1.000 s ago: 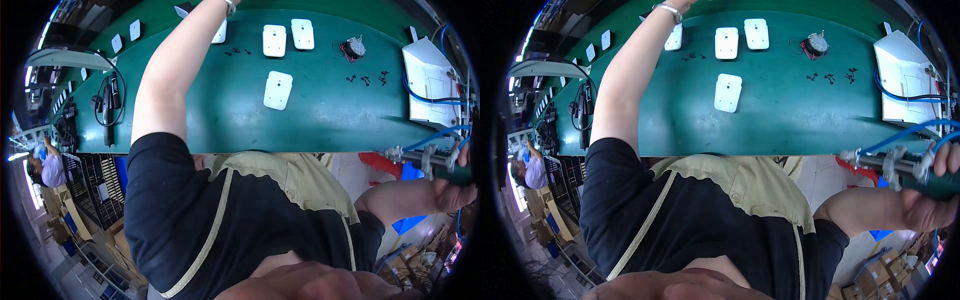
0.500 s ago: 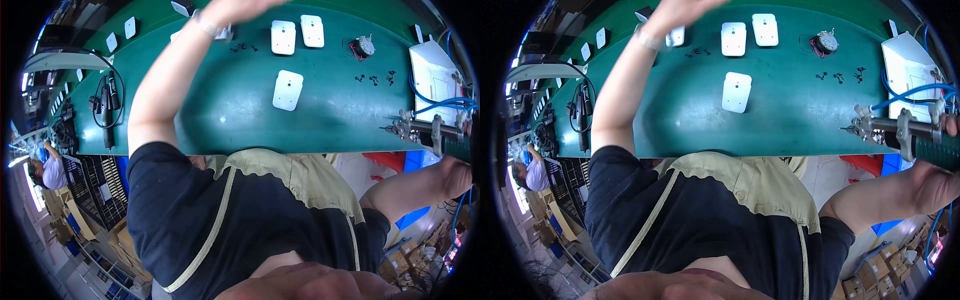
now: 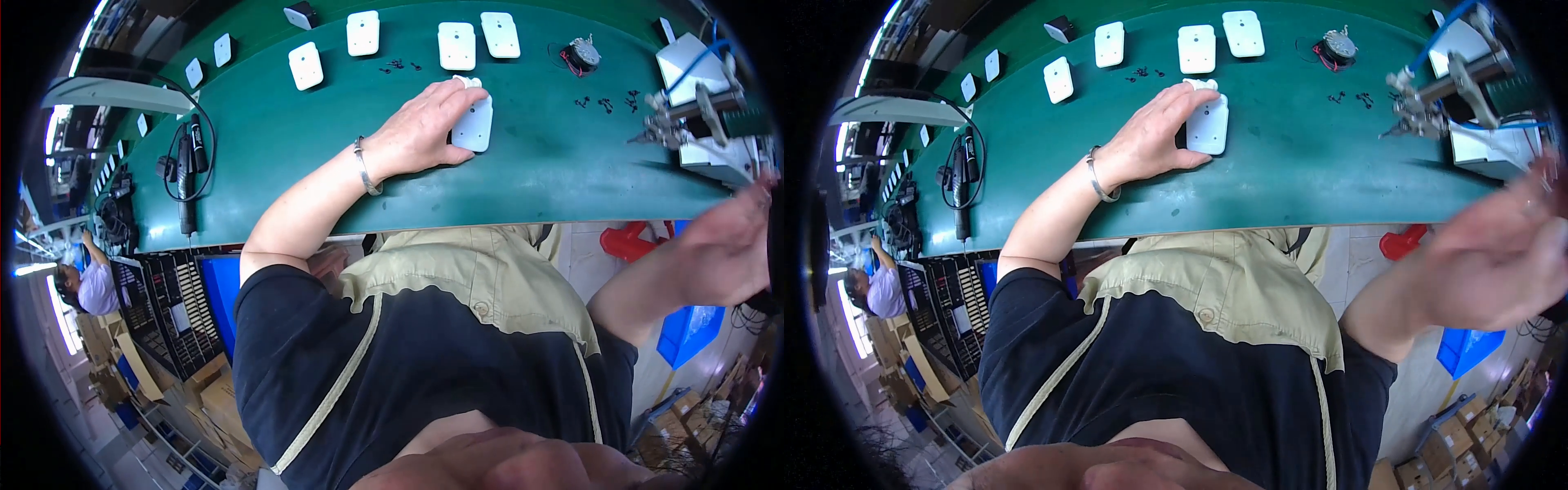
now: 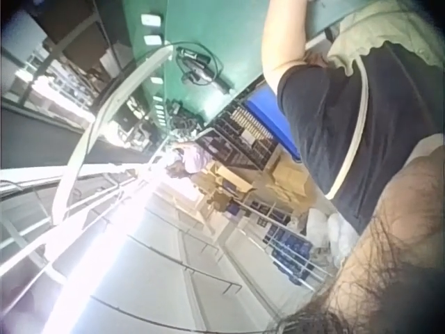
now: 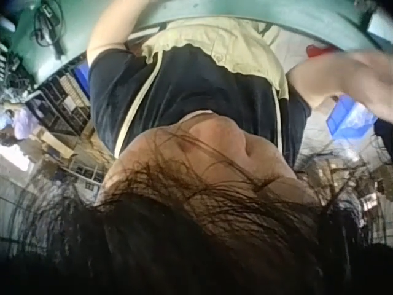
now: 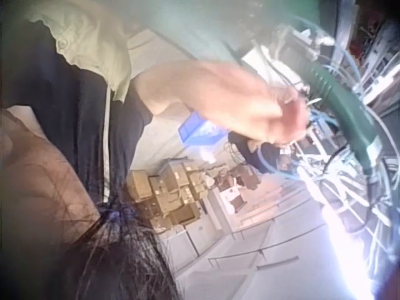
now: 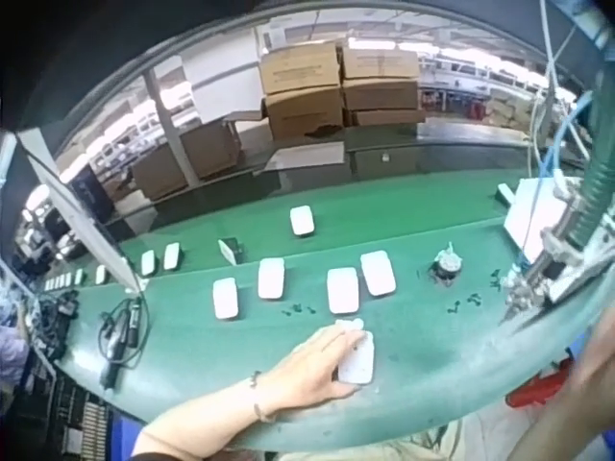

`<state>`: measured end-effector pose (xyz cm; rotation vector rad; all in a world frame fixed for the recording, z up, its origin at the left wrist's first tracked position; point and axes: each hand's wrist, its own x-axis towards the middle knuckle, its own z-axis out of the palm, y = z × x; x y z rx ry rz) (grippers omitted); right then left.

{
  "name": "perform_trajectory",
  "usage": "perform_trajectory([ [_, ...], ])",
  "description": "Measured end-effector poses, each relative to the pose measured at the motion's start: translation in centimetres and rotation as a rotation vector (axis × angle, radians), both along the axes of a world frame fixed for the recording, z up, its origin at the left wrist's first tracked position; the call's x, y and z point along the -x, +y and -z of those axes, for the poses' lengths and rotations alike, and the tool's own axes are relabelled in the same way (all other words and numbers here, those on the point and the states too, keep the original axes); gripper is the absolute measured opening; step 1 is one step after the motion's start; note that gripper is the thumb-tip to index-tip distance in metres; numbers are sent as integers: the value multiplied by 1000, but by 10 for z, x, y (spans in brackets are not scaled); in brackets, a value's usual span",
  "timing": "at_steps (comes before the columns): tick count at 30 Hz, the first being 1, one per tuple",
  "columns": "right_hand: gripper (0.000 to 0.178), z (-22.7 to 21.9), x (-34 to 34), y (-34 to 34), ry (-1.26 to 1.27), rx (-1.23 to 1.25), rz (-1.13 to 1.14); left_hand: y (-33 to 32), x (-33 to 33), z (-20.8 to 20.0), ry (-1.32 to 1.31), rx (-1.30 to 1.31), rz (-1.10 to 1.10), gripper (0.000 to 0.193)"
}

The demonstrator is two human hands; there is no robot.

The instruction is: The person assembles electronic components onto plastic housings by hand, then secures them with screws using an automated screwdriver.

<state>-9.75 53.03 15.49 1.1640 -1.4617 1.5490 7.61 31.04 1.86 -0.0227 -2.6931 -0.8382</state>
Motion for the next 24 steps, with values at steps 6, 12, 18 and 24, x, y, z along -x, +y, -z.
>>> perform_trajectory([
  [6,45,131,-81,-58,-975,-543,-571,19,2,-20,21,150,-27,75],
  [12,47,155,-100,-73,-1322,-346,-1045,32,7,-38,10,358,13,74],
  [18,41,153,-94,-66,-1760,-62,-1088,35,8,-30,35,256,-15,80],
  [24,39,160,-87,-59,-1900,146,-1026,26,-1,-23,19,-33,-5,72],
])
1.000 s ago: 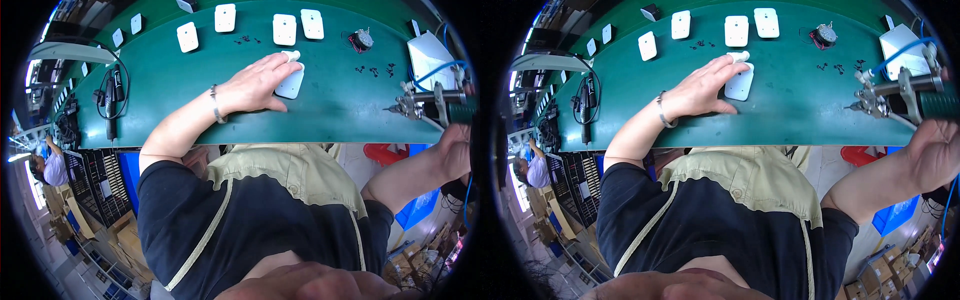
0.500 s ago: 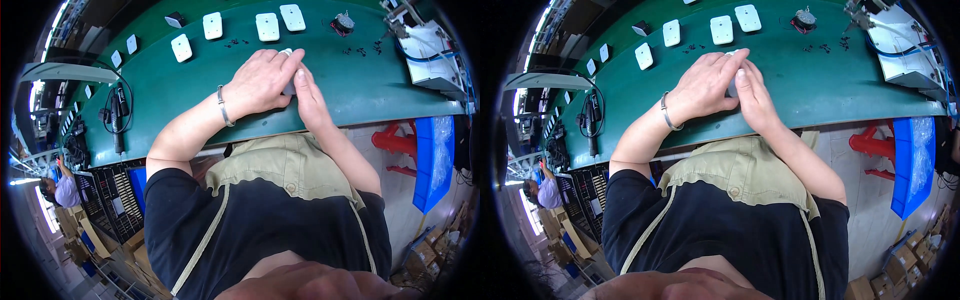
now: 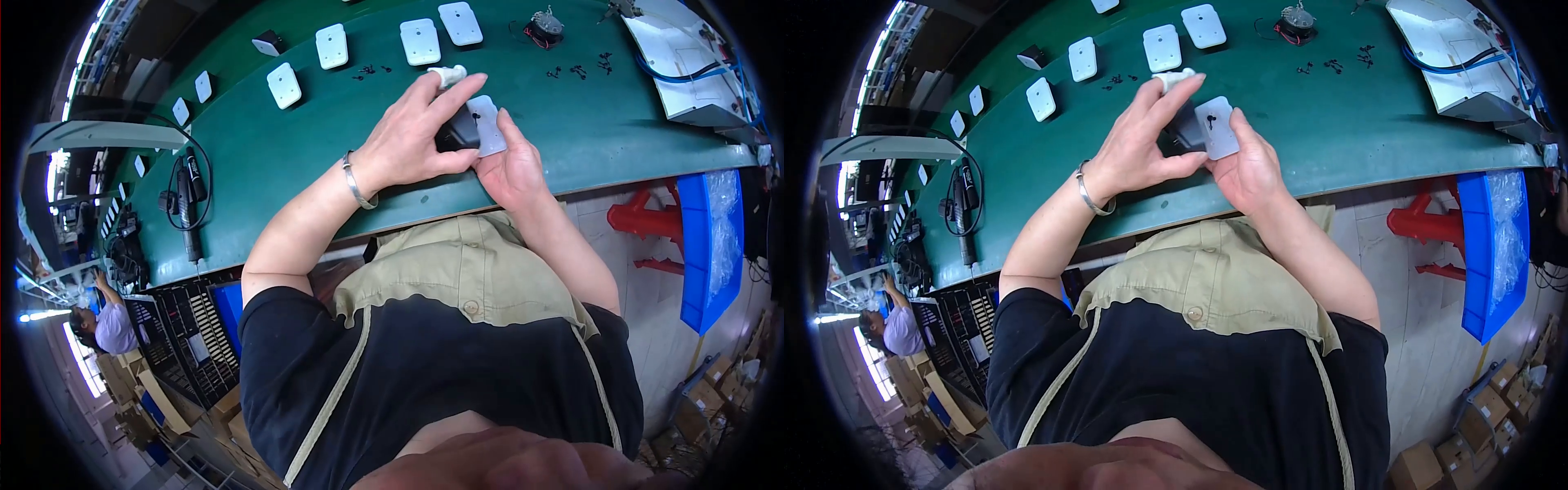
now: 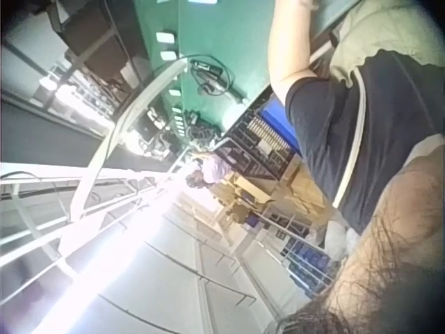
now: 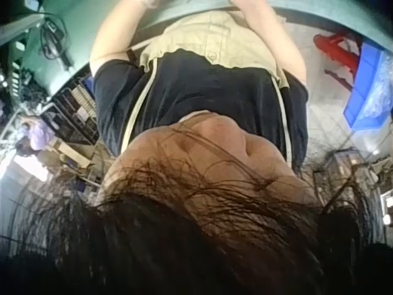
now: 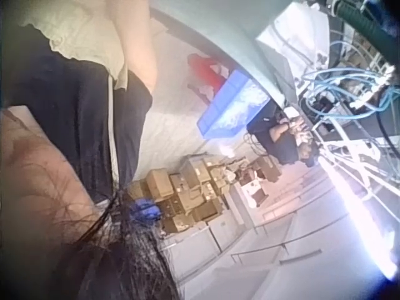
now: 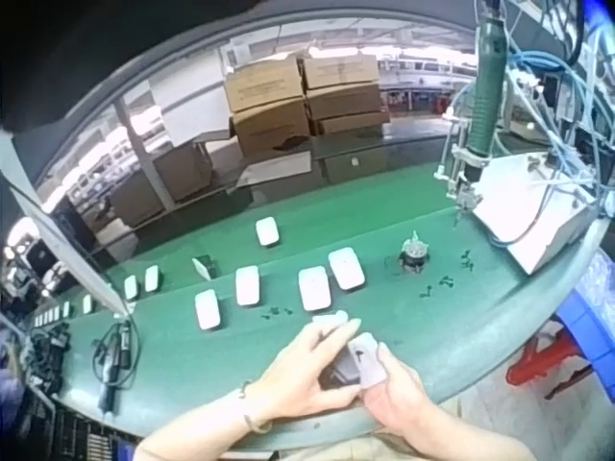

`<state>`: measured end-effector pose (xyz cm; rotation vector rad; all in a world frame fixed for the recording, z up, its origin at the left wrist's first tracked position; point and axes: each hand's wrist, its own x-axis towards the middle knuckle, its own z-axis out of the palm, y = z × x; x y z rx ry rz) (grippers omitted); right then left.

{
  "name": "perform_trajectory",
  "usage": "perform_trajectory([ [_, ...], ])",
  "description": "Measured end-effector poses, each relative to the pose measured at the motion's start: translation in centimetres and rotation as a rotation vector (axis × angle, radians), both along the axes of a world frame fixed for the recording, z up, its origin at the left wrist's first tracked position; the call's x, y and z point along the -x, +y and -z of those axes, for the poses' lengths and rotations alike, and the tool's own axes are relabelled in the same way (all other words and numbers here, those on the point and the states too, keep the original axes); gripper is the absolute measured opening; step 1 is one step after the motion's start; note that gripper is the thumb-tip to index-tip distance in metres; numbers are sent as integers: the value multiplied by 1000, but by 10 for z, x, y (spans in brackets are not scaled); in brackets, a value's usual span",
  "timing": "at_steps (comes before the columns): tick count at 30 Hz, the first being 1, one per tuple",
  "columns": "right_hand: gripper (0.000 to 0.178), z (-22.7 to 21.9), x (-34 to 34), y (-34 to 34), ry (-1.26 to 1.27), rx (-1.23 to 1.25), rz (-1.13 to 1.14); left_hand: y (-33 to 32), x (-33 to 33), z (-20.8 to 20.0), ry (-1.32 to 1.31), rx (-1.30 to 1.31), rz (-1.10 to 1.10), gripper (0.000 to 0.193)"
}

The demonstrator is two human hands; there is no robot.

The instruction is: The person assembles electronic components onto plastic housings by hand, then secures them with screws using an automated screwdriver.

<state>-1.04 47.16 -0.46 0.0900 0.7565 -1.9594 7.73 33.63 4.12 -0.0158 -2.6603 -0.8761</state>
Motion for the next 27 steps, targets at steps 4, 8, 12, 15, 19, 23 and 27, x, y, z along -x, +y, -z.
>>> perform_trajectory([
  [4,40,1,5,7,-24,32,47,-15,-12,22,229,66,63,47],
  [8,40,-1,7,15,53,4,40,-19,-22,37,162,-166,16,39],
  [12,40,-7,4,23,115,-70,36,-19,-28,36,98,-84,-26,42],
  [15,39,-13,0,25,208,-140,27,-8,-31,21,163,22,-105,46],
  [19,39,-18,-9,25,351,-170,108,30,-30,10,44,-640,-181,52],
  [23,39,-23,-16,28,463,-150,95,62,-6,21,-60,-1431,-41,45],
  [27,40,-17,-15,37,528,-292,16,70,3,22,-102,-1559,-41,38],
])
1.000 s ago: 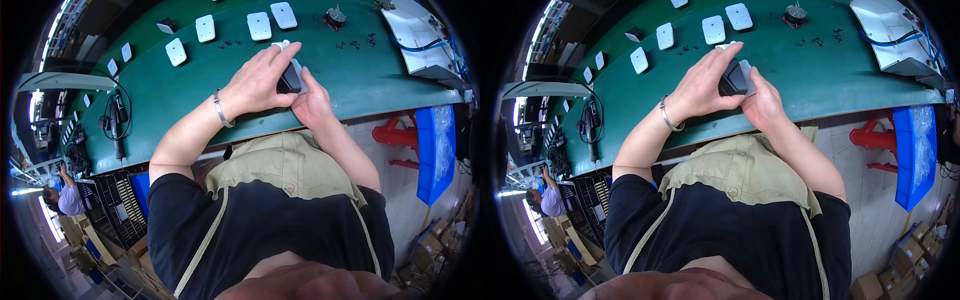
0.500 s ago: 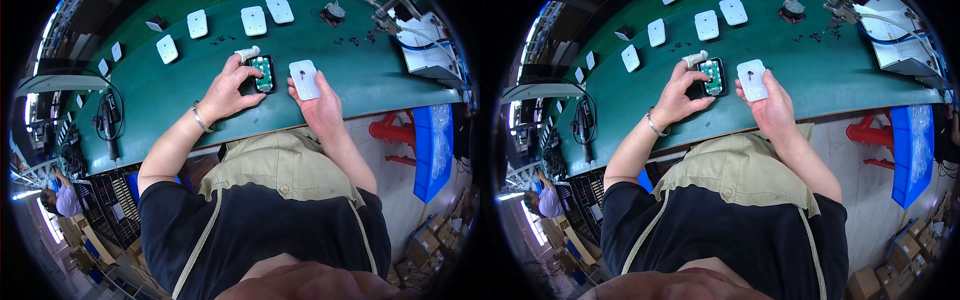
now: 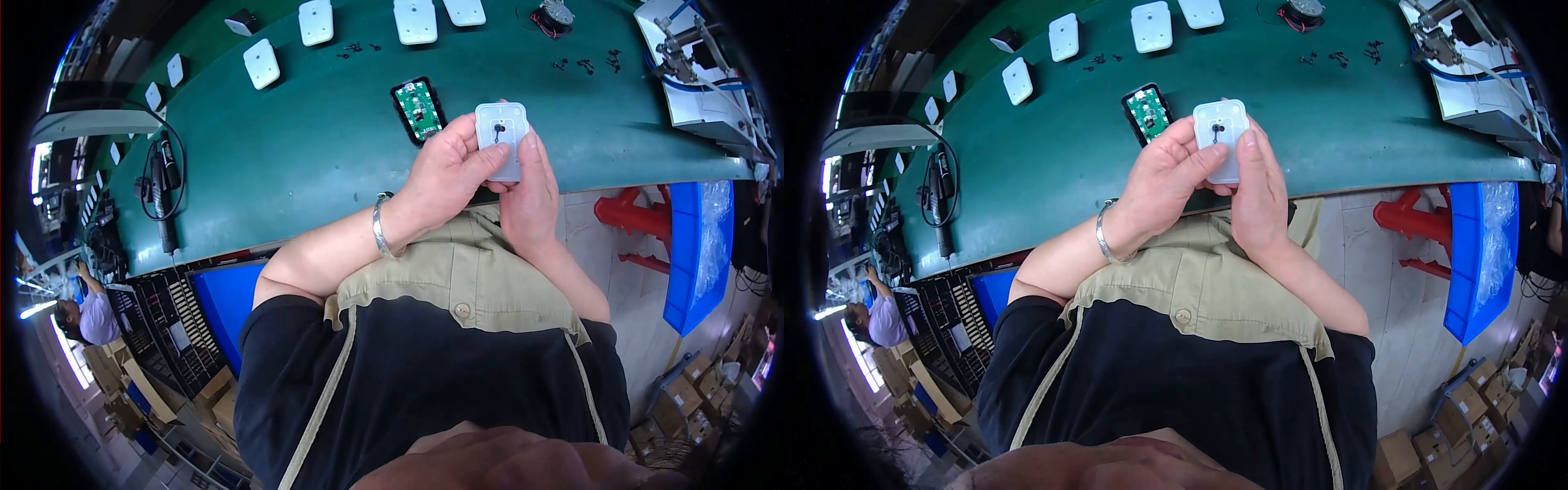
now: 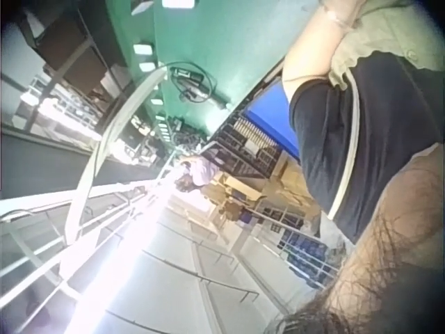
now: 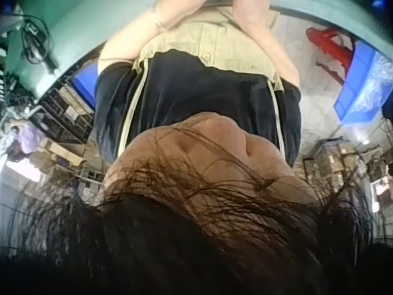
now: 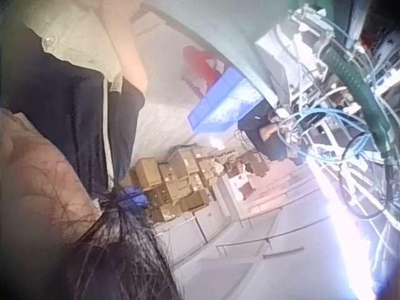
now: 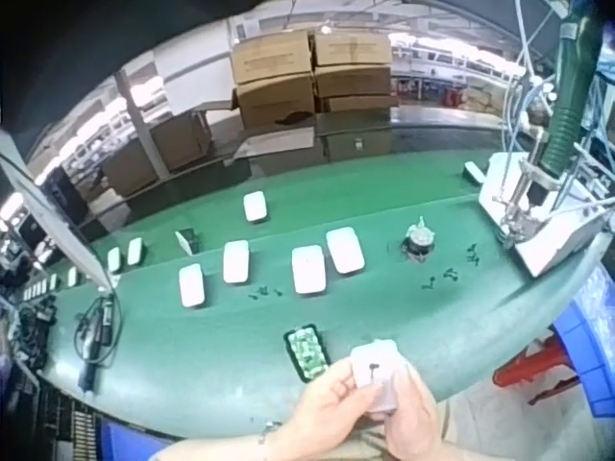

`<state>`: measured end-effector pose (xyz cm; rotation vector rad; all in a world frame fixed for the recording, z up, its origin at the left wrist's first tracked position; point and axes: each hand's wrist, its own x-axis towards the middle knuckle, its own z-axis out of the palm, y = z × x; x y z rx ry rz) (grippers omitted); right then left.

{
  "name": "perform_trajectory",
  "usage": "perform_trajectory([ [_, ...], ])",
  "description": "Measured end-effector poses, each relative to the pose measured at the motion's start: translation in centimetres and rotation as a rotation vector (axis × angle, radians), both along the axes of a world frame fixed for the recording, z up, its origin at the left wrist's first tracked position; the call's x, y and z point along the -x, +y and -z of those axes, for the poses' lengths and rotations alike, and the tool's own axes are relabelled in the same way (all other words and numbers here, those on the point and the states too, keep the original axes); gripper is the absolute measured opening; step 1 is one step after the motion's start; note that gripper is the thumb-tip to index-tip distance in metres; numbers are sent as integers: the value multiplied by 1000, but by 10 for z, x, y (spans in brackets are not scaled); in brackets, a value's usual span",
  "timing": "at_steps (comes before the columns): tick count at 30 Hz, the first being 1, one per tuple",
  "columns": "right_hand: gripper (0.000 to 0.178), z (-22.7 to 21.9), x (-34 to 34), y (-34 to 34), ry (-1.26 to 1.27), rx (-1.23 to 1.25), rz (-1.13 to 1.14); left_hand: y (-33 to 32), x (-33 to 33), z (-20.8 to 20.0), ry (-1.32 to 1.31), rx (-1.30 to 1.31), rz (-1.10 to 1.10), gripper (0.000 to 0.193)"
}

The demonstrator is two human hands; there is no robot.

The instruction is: The person assembles electronic components onto plastic housings by hand, then secures them with screws using an automated screwdriver.

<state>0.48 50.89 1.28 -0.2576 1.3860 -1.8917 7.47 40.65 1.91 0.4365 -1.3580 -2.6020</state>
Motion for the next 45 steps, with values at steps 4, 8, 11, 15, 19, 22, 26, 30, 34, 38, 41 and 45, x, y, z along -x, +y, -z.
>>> perform_trajectory([
  [4,35,7,5,6,295,30,31,-1,-4,3,-49,161,-3,36],
  [8,25,1,27,18,898,-105,47,-1,-10,0,-147,222,29,37],
  [11,19,-10,32,22,1125,-181,-50,0,-11,2,-98,199,87,37],
  [15,16,-21,38,24,1199,-250,-146,-1,-12,4,-106,249,167,36],
  [19,14,-27,37,26,1324,-291,-207,1,-12,6,-93,283,208,34],
  [22,13,-28,35,24,1334,-331,-225,0,-12,7,-99,251,221,33],
  [26,12,-28,32,25,1356,-355,-227,1,-15,4,-123,206,214,33],
  [30,13,-28,29,26,1383,-340,-237,1,-17,4,-143,247,218,34],
  [34,14,-32,27,26,1403,-366,-275,-1,-19,2,-195,311,277,38],
  [38,13,-32,26,25,1436,-391,-281,-2,-21,0,-215,286,289,42],
  [41,12,-34,28,22,1501,-380,-322,-2,-23,3,-212,206,288,45],
  [45,12,-41,33,18,1554,-344,-371,-3,-27,5,-186,159,256,42],
])
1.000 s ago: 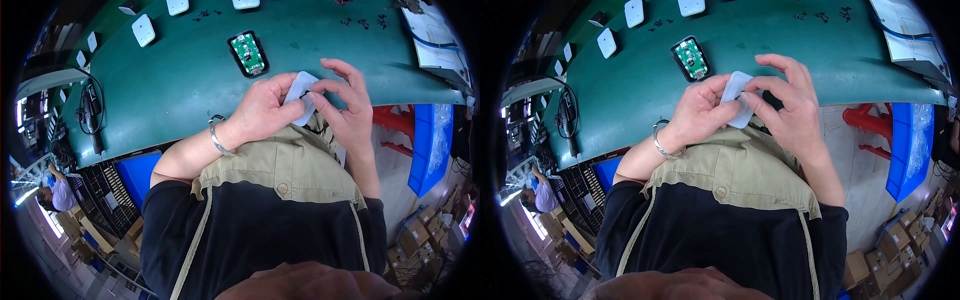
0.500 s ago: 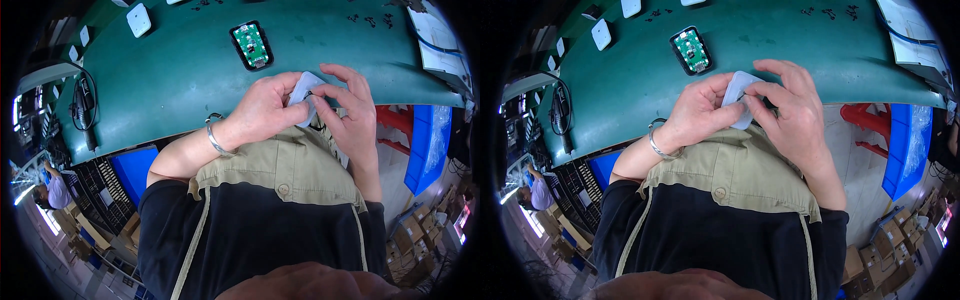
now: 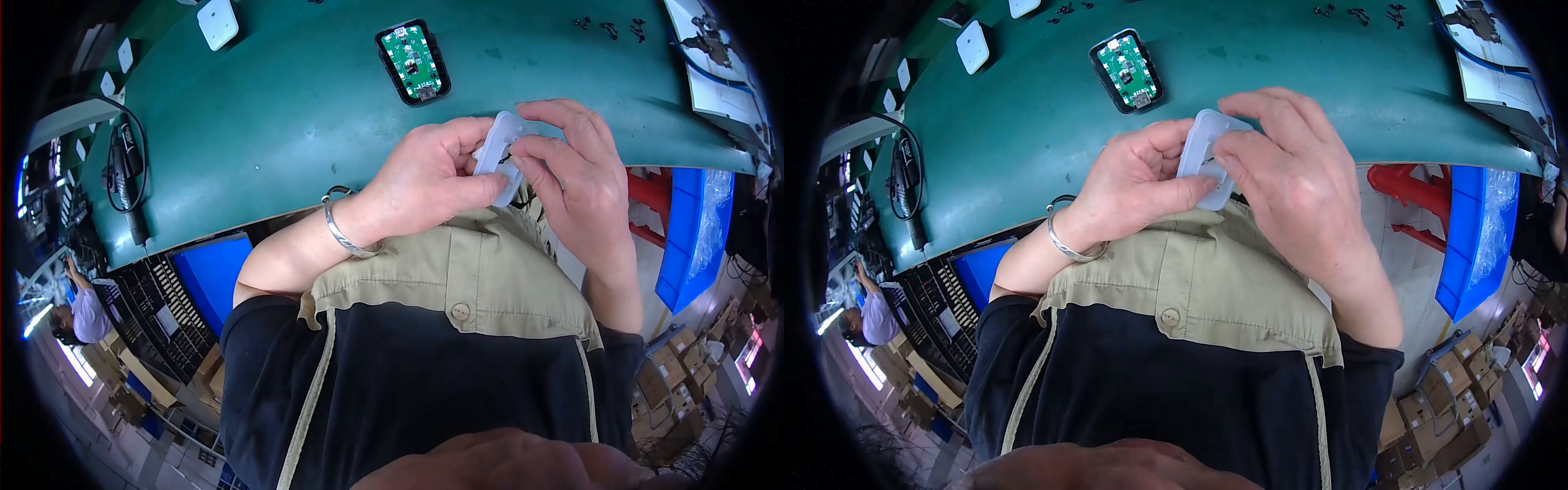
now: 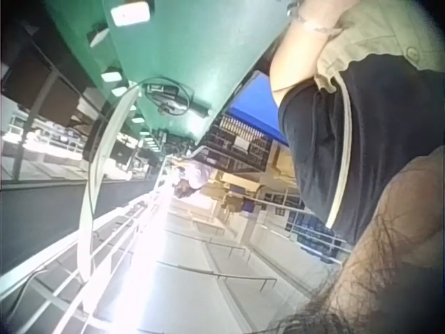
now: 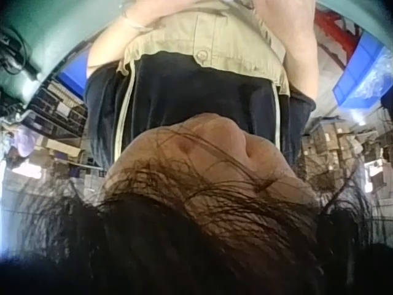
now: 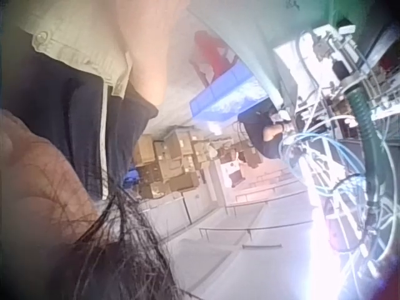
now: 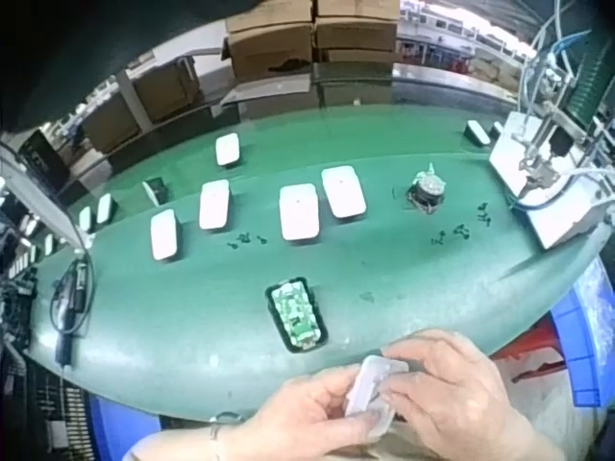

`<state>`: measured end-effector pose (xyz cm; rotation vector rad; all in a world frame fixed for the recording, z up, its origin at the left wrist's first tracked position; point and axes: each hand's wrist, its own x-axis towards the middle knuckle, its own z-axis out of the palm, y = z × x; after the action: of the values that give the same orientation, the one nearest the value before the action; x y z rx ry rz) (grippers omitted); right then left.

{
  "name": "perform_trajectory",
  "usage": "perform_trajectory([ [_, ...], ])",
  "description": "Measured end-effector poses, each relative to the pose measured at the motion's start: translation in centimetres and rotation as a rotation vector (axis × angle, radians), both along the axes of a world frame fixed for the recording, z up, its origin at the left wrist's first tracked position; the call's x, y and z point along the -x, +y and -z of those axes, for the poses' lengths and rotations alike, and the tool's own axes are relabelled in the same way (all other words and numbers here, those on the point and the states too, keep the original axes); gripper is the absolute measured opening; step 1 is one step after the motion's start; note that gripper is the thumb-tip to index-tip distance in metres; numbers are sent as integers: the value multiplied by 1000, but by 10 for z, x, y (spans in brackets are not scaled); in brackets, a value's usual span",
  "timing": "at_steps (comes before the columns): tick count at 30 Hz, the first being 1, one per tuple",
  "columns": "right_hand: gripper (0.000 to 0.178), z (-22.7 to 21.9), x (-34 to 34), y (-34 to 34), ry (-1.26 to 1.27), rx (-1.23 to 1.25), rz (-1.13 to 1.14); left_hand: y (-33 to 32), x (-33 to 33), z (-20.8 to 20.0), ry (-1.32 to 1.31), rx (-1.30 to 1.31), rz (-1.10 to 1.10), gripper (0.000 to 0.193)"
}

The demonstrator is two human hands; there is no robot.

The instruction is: The person assembles electronic components onto plastic housings by hand, then secures them with screws using an automated screwdriver.

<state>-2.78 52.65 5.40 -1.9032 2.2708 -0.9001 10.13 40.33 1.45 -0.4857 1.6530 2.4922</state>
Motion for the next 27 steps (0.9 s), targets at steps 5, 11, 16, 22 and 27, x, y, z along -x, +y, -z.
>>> perform_trajectory([
  [5,14,-8,4,-4,82,23,-60,-3,-1,-4,-11,-45,-3,40],
  [11,15,-12,7,-5,31,-41,-63,-3,-1,-4,4,-42,-5,41],
  [16,15,-13,8,-4,-38,-62,-38,-3,-1,-5,-2,14,17,43],
  [22,14,-15,8,-5,-27,-67,-56,-2,-1,-5,-4,3,-5,43],
  [27,13,-20,8,-7,66,-63,-107,-2,0,-5,3,35,1,41],
])
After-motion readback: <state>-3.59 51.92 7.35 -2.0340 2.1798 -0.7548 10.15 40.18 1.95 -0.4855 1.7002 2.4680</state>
